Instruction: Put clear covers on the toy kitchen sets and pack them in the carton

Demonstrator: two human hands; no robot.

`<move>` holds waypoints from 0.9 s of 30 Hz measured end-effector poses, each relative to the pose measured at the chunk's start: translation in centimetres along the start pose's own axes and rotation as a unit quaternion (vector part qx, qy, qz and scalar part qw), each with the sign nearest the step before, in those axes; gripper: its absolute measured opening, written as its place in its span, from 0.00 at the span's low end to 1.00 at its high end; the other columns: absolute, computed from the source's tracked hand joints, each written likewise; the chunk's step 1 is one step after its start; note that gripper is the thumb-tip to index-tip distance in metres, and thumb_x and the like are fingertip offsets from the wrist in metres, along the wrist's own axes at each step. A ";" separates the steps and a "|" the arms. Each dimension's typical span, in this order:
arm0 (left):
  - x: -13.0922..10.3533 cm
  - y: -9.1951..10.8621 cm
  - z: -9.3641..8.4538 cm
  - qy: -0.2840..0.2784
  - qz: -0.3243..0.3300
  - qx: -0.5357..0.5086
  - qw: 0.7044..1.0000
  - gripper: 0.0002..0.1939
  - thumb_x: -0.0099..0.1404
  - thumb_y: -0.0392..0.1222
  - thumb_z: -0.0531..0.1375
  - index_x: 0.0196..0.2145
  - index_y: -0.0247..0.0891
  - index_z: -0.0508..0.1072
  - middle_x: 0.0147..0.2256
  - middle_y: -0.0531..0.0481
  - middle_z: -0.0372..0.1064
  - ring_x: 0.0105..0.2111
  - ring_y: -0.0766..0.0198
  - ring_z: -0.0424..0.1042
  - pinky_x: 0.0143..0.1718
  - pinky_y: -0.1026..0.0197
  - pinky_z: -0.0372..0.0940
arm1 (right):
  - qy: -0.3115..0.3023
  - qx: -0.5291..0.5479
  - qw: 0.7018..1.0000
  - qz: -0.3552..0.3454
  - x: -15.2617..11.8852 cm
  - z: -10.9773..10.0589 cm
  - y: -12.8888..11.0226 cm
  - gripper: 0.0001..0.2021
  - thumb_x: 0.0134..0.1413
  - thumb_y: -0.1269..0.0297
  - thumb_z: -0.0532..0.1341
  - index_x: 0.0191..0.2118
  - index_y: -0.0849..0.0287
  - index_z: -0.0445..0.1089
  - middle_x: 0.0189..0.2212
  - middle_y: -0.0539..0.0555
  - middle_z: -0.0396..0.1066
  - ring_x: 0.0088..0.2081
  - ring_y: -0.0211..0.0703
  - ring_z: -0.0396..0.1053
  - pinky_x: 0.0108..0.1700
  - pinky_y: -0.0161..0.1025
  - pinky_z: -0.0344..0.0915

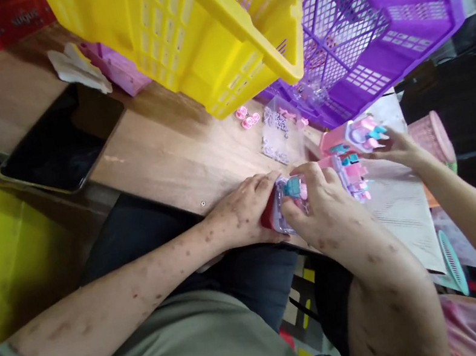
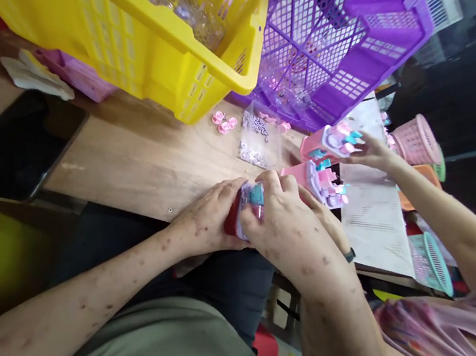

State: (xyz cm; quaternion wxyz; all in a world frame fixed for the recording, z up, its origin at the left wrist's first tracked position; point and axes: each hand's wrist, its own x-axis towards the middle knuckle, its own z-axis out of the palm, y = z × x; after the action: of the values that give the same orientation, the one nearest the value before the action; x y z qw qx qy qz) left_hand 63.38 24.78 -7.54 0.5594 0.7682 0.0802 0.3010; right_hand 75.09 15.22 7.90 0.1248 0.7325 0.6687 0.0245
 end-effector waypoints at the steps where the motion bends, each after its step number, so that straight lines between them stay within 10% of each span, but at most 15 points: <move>1: 0.0 0.1 0.0 -0.001 -0.003 0.000 1.000 0.61 0.54 0.51 0.84 0.73 0.38 0.56 0.70 0.30 0.64 0.71 0.35 0.66 0.74 0.32 0.64 | -0.005 0.002 1.000 0.006 0.1 -0.1 -0.2 0.14 0.65 0.65 0.60 0.54 0.58 0.72 0.57 0.71 0.70 0.55 0.71 0.70 0.52 0.64 0.74; 8: 0.2 0.1 0.0 0.002 0.001 -0.024 1.000 0.57 0.52 0.45 0.83 0.71 0.42 0.57 0.68 0.32 0.65 0.70 0.34 0.67 0.72 0.29 0.65 | -0.012 0.050 0.989 0.140 0.9 -0.2 -1.6 0.18 0.66 0.62 0.59 0.59 0.59 0.66 0.54 0.68 0.70 0.54 0.67 0.74 0.53 0.60 0.77; 20: 0.3 0.4 -0.4 -0.013 0.008 -0.007 1.000 0.57 0.54 0.48 0.84 0.70 0.40 0.55 0.68 0.32 0.65 0.69 0.36 0.68 0.72 0.33 0.65 | -0.004 0.120 0.981 0.152 1.5 0.6 -1.1 0.19 0.62 0.61 0.60 0.56 0.60 0.66 0.51 0.68 0.69 0.56 0.68 0.72 0.59 0.68 0.75; 27: 0.4 0.1 -0.8 -0.020 -0.005 -0.025 0.999 0.61 0.52 0.54 0.84 0.73 0.43 0.57 0.68 0.34 0.65 0.70 0.34 0.66 0.72 0.29 0.64 | -0.027 0.232 0.964 0.127 1.2 -0.7 2.1 0.22 0.79 0.45 0.50 0.65 0.46 0.70 0.65 0.59 0.72 0.70 0.62 0.67 0.71 0.66 0.67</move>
State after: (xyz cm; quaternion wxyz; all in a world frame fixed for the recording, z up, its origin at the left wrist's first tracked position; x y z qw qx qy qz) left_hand 63.23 25.61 -7.19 0.5812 0.7596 0.0651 0.2845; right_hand 77.09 16.40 8.85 -0.0346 0.8209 0.5537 -0.1356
